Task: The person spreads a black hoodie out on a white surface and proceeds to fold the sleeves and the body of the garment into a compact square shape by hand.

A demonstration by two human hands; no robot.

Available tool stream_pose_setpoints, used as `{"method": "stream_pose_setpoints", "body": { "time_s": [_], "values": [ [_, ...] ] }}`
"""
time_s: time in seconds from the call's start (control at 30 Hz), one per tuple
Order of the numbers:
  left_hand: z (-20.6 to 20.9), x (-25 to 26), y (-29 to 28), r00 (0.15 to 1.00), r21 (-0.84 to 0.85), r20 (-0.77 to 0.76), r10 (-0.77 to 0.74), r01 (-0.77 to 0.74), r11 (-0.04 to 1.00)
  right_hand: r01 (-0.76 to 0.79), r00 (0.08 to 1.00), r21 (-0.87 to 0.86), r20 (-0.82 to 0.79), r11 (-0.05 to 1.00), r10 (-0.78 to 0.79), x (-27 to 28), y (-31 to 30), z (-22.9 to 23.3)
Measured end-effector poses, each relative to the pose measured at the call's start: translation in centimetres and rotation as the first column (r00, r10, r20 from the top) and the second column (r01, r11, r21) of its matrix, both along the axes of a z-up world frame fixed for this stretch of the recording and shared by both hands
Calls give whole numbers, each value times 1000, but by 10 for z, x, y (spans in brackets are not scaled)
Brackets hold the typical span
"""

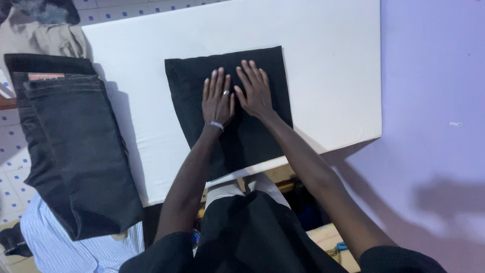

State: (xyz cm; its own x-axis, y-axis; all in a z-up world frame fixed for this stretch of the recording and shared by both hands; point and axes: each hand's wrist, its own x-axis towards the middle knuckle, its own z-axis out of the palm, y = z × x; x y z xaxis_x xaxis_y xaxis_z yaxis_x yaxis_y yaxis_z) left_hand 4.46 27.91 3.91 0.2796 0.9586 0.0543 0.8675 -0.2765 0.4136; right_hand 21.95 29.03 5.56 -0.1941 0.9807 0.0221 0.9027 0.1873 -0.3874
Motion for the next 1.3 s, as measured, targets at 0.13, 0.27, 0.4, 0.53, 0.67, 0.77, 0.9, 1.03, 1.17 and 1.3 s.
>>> {"method": "stream_pose_setpoints", "body": {
  "time_s": [0.13, 0.27, 0.4, 0.53, 0.67, 0.77, 0.9, 1.03, 1.17, 1.3],
  "values": [
    [-8, -9, 30, 996, -46, 1, -84, 84, 995, -52, 998, -59, 16, 997, 53, 7, 17, -4],
    [-1, -50, 43, 999, -16, -33, 41, -42, 999, 24, 994, -48, 108, 999, -19, 37, 22, -16],
    [5, -76, 55, 980, -80, -47, 194, -198, 977, 128, 981, -62, 157, 990, -117, 68, 30, -26],
    [8, -89, 61, 966, -60, -52, 253, -256, 965, 234, 963, -92, 162, 968, -217, 95, 34, -23],
    [10, -75, 58, 952, -61, -133, 276, -286, 956, 267, 942, -66, 229, 962, -246, 87, 37, -12],
    [8, -44, 43, 980, -38, -102, 171, -175, 984, 226, 909, -103, 379, 969, -171, 41, 31, 5],
    [-5, 4, 11, 987, -1, -153, -49, 49, 999, -111, 983, -144, 129, 983, 129, -12, 5, 7],
    [3, -20, 18, 1000, -106, 19, -22, 24, 994, -79, 995, -73, 59, 994, 84, -1, 1, -6],
    [11, -66, 30, 993, -111, -51, 103, -108, 988, 55, 989, 14, 139, 998, -57, 43, 2, -18],
    [12, -88, 36, 976, -83, -30, 214, -216, 973, 107, 989, -14, 103, 994, -105, 91, 2, -20]
  ]
}}
